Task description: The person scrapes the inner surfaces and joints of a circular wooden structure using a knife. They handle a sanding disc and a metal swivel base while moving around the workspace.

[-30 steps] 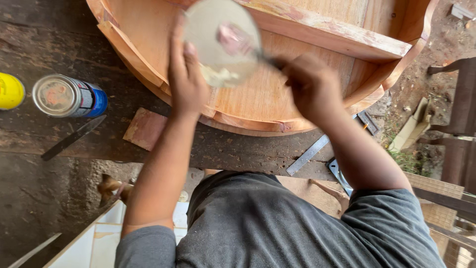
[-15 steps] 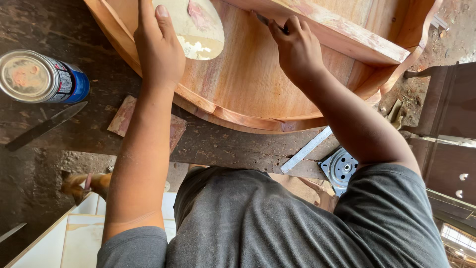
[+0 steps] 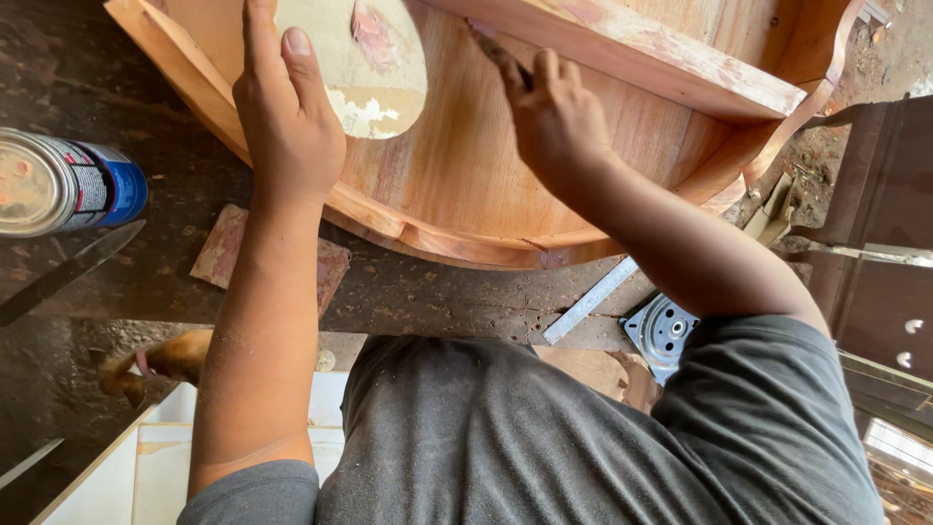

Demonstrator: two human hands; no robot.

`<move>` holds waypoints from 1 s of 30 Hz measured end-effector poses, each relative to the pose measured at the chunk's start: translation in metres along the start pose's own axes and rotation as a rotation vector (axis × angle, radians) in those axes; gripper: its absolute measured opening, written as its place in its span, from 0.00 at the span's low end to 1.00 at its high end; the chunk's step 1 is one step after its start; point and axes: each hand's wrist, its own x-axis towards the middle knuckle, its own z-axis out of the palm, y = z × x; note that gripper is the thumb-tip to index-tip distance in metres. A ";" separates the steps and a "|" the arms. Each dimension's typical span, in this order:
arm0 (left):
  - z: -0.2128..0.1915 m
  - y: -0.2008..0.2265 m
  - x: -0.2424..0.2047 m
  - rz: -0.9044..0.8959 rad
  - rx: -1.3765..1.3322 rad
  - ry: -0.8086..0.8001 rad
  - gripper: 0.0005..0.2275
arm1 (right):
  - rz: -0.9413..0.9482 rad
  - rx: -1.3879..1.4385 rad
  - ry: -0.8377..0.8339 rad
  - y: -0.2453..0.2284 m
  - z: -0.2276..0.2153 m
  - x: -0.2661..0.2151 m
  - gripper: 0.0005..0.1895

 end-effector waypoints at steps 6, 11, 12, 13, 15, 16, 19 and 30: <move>-0.001 0.001 0.000 -0.023 0.032 -0.025 0.14 | 0.022 -0.043 -0.083 0.004 0.012 0.013 0.25; -0.001 0.001 -0.001 -0.013 0.036 -0.045 0.14 | 0.034 -0.008 -0.066 0.030 0.007 -0.002 0.20; -0.002 0.001 -0.002 -0.017 0.027 -0.050 0.14 | 0.053 0.063 -0.102 0.038 0.005 -0.004 0.18; -0.002 0.001 -0.002 -0.020 0.019 -0.055 0.14 | 0.071 0.134 -0.137 0.046 0.004 -0.007 0.17; -0.002 0.002 -0.002 0.007 0.011 -0.062 0.14 | 0.102 0.187 -0.197 0.061 -0.001 -0.015 0.16; -0.003 0.003 -0.003 0.015 0.001 -0.068 0.15 | 0.110 0.171 -0.223 0.066 -0.004 -0.021 0.15; -0.004 0.003 -0.005 0.010 -0.036 -0.079 0.16 | 0.136 0.155 -0.234 0.066 -0.018 -0.035 0.18; 0.000 -0.008 -0.001 0.026 0.118 -0.064 0.14 | 0.012 0.100 -0.026 0.001 -0.010 0.026 0.29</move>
